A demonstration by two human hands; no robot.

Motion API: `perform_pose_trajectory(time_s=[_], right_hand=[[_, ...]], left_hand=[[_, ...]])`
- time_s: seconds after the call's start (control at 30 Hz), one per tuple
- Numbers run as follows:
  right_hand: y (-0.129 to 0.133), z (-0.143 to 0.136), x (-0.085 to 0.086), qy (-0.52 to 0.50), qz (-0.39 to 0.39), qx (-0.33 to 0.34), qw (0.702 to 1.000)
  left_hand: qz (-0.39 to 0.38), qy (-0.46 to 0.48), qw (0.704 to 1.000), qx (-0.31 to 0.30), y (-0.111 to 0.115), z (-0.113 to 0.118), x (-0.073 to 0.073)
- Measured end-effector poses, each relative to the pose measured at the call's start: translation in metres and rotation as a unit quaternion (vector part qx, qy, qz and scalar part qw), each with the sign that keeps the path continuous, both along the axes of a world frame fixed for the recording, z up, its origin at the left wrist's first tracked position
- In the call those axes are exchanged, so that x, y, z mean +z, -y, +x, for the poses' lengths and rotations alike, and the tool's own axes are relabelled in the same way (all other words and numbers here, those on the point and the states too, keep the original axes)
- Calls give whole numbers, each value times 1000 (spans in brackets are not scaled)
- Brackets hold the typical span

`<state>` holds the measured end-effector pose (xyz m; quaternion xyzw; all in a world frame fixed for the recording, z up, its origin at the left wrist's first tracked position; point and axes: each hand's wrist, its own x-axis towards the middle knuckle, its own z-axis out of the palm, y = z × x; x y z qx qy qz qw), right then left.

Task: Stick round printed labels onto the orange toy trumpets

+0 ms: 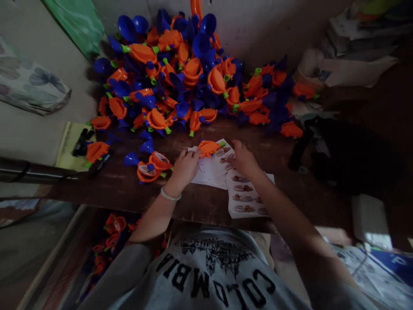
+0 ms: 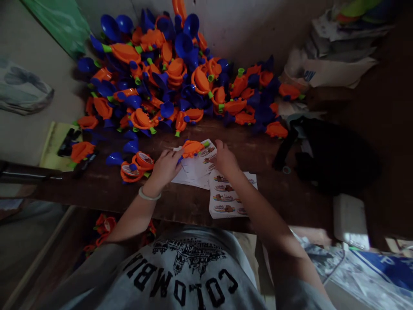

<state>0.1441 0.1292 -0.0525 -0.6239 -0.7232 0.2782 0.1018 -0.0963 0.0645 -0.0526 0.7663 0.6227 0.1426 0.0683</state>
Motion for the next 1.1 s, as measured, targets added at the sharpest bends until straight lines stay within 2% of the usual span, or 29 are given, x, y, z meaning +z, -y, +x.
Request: perform_pose_trajectory(time_s=[0.2, 0.33, 0.43, 0.53, 0.63, 0.7, 0.77, 0.87, 0.97, 1.1], right_hand=[[0, 22, -7, -108, 40, -48, 992], [14, 37, -4, -184, 63, -81, 978], [35, 44, 5, -277, 89, -92, 952], [60, 44, 17, -362, 85, -61, 926], [84, 39, 26, -374, 56, -6, 926], [95, 33, 33, -343, 74, 7, 936], [103, 27, 41, -300, 135, -7, 944], [109, 17, 54, -260, 221, -16, 940], [110, 10, 61, -236, 236, 5, 943], [114, 6, 64, -226, 253, -2, 941]], left_hand=[[51, 42, 997, 43, -50, -8, 12], [113, 91, 988, 59, -63, -8, 17], [189, 158, 969, 26, -49, 2, 30], [231, 213, 948, -42, -28, 19, 52], [181, 266, 941, -104, -12, 36, 69], [117, 310, 936, -121, -5, 45, 73], [71, 348, 926, -126, 2, 50, 73], [39, 382, 914, -130, 14, 55, 75], [28, 408, 904, -122, 25, 56, 81], [8, 432, 895, -112, 34, 55, 89]])
